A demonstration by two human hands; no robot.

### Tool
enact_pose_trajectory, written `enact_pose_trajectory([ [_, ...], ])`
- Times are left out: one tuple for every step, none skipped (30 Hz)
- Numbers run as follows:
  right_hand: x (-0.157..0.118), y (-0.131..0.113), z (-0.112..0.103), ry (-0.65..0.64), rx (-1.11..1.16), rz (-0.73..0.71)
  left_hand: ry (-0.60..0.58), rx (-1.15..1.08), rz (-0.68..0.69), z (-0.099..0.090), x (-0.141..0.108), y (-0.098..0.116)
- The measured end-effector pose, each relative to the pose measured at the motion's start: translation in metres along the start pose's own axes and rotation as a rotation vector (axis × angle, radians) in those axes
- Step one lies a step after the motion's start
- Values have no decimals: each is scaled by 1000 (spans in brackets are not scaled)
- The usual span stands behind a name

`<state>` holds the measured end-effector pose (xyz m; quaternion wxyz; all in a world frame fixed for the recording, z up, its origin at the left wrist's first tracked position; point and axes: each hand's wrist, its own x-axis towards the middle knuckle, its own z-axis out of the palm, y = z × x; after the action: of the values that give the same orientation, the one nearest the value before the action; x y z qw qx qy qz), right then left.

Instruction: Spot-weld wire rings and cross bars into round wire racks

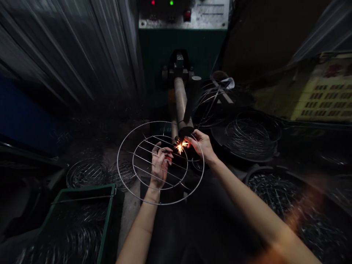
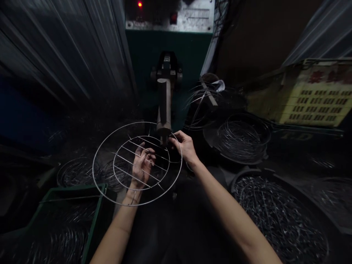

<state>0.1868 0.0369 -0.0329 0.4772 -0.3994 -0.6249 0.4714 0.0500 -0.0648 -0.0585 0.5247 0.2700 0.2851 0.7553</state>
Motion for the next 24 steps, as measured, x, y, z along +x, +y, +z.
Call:
enact_pose_trajectory([
  [1, 0, 0, -3, 5, -2, -10, 1, -1, -1, 0, 1],
  [2, -1, -1, -12, 8, -1, -27, -2, -6, -3, 1, 3],
  [2, -2, -4, -23, 9, 5, -49, -10, -21, -5, 2, 5],
  [-1, -4, -9, -29, 0, 8, -74, -22, -43, -7, 3, 8],
  [-5, -7, -16, -29, -23, 5, -100, -31, -69, -10, 5, 11],
  [-13, -11, -24, -27, -62, -3, -125, -33, -96, -14, 6, 14],
  [-24, -15, -33, -34, -107, -12, -148, -25, -118, -17, 8, 17],
  [-36, -19, -41, -52, -150, -18, -169, -8, -135, -20, 10, 20],
  [-50, -23, -47, -87, -186, -9, -186, 12, -145, -22, 12, 22],
  [-64, -25, -52, -142, -198, 23, -202, 28, -149, -24, 13, 23],
  [-77, -25, -54, -162, -185, 63, -217, 35, -150, -26, 14, 24],
  [-87, -24, -53, -140, -160, 96, -228, 36, -144, -26, 14, 24],
  [-94, -23, -50, -83, -130, 118, -237, 35, -134, -26, 13, 24],
  [-97, -20, -46, -4, -99, 127, -246, 38, -123, -26, 11, 23],
  [-96, -17, -40, 74, -76, 123, -258, 47, -113, -25, 9, 22],
  [-92, -15, -35, 132, -64, 108, -271, 61, -104, -24, 6, 22],
  [-85, -12, -30, 163, -59, 88, -282, 76, -93, -23, 3, 21],
  [-77, -11, -27, 166, -54, 65, -287, 91, -83, -22, 0, 21],
  [-68, -9, -24, 153, -49, 43, -284, 106, -71, -21, -2, 20],
  [-59, -8, -22, 134, -44, 23, -272, 120, -57, -20, -4, 20],
  [-52, -8, -20, 116, -36, 10, -254, 132, -41, -19, -5, 20],
  [-45, -7, -19, 102, -28, 0, -234, 142, -26, -19, -5, 20],
  [-40, -6, -18, 92, -27, -9, -218, 149, -11, -18, -5, 20],
  [-37, -5, -16, 87, -36, -22, -207, 153, 3, -18, -4, 20],
])
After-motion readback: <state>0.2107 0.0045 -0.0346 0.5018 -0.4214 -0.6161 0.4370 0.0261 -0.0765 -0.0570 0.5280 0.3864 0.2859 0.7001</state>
